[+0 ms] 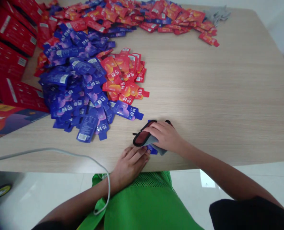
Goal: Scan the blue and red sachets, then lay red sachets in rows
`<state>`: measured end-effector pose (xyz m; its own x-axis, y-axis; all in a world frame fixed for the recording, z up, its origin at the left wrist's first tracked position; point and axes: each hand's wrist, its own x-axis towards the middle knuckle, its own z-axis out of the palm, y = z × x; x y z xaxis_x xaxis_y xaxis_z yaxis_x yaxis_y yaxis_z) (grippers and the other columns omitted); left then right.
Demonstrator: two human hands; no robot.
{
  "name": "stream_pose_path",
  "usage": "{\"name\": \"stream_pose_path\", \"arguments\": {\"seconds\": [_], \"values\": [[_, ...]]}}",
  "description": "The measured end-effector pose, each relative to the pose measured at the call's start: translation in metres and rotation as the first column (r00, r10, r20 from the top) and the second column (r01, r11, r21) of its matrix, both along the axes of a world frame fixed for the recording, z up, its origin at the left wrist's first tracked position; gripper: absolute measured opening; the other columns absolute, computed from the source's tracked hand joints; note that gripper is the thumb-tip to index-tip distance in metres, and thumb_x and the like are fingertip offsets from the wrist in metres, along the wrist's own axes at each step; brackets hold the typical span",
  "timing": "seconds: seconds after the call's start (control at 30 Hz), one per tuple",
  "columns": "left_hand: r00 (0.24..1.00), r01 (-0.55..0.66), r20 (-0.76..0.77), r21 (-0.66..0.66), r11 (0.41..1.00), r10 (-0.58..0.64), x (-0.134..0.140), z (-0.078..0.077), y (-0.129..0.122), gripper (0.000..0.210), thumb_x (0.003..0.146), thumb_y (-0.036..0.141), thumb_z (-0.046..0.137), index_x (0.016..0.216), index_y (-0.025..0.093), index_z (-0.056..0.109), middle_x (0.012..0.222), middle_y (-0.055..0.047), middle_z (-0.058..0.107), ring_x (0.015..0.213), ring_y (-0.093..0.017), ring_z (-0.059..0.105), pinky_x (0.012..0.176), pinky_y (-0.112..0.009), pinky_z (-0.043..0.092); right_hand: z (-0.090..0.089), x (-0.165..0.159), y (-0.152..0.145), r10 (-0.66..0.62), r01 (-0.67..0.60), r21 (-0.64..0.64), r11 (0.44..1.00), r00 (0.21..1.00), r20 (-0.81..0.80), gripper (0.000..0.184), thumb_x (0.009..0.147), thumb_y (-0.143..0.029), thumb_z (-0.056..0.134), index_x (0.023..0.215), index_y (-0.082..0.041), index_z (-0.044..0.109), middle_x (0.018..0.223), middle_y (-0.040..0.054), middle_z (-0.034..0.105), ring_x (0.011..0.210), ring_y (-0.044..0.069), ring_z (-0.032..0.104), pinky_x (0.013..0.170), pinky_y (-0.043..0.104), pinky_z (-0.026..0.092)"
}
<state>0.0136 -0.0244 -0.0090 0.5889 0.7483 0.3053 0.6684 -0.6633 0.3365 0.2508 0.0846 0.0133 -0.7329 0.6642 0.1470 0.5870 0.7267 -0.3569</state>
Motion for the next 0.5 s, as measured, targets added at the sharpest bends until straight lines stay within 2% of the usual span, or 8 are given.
{"name": "stream_pose_path", "arguments": {"seconds": [0.13, 0.2, 0.27, 0.37, 0.43, 0.5], "values": [[1.0, -0.006, 0.009, 0.008, 1.0, 0.006, 0.001, -0.001, 0.0, 0.031, 0.106, 0.028, 0.061, 0.136, 0.02, 0.066, 0.135, -0.003, 0.074, 0.135, -0.022, 0.061, 0.117, -0.04, 0.04, 0.006, -0.003, 0.043, -0.05, 0.045, 0.055, 0.997, 0.994, 0.097, 0.046, 0.087, -0.02, 0.074, 0.132, -0.021, 0.066, 0.12, 0.0119, 0.071, 0.11, 0.032, 0.066, 0.097, 0.047, 0.053], [1.0, -0.012, 0.017, 0.005, 1.0, 0.012, 0.001, -0.002, 0.0, 0.031, 0.107, 0.028, 0.061, 0.136, 0.02, 0.066, 0.135, -0.003, 0.075, 0.134, -0.021, 0.062, 0.119, -0.04, 0.039, 0.016, -0.004, 0.06, -0.117, 0.106, 0.091, 0.99, 0.985, 0.126, 0.049, 0.087, -0.018, 0.072, 0.135, -0.022, 0.064, 0.12, 0.012, 0.071, 0.112, 0.033, 0.065, 0.098, 0.048, 0.052], [1.0, -0.014, 0.024, 0.002, 1.0, 0.014, 0.001, -0.002, 0.0, 0.032, 0.106, 0.028, 0.062, 0.137, 0.02, 0.066, 0.135, -0.002, 0.074, 0.135, -0.021, 0.061, 0.12, -0.04, 0.038, 0.032, -0.002, 0.068, -0.209, 0.2, 0.127, 0.972, 0.976, 0.062, 0.052, 0.088, -0.017, 0.069, 0.139, -0.023, 0.061, 0.125, 0.0127, 0.07, 0.116, 0.034, 0.064, 0.101, 0.05, 0.051], [1.0, -0.008, 0.026, -0.002, 1.0, 0.008, 0.001, -0.001, 0.001, 0.033, 0.106, 0.028, 0.061, 0.138, 0.019, 0.065, 0.138, -0.003, 0.073, 0.138, -0.021, 0.059, 0.12, -0.041, 0.038, 0.056, 0.001, 0.053, -0.307, 0.322, 0.104, 0.941, 0.942, -0.133, 0.056, 0.091, -0.02, 0.063, 0.146, -0.027, 0.053, 0.134, 0.0123, 0.068, 0.121, 0.035, 0.063, 0.105, 0.052, 0.05], [1.0, -0.006, 0.021, 0.0, 1.0, 0.006, 0.002, 0.001, 0.001, 0.034, 0.106, 0.028, 0.06, 0.138, 0.019, 0.066, 0.138, -0.004, 0.072, 0.137, -0.022, 0.06, 0.119, -0.041, 0.04, 0.063, 0.001, 0.027, -0.273, 0.284, 0.048, 0.958, 0.949, -0.157, 0.056, 0.092, -0.022, 0.061, 0.146, -0.029, 0.052, 0.134, 0.011, 0.068, 0.12, 0.034, 0.063, 0.105, 0.052, 0.051], [1.0, -0.012, 0.025, 0.001, 1.0, 0.012, 0.002, 0.002, 0.001, 0.029, 0.105, 0.028, 0.062, 0.132, 0.02, 0.069, 0.133, -0.004, 0.074, 0.13, -0.022, 0.063, 0.118, -0.042, 0.042, 0.059, -0.002, -0.003, -0.169, 0.168, -0.008, 0.986, 0.983, -0.077, 0.053, 0.091, -0.021, 0.063, 0.143, -0.029, 0.055, 0.129, 0.0104, 0.07, 0.116, 0.033, 0.065, 0.101, 0.05, 0.053]]}}
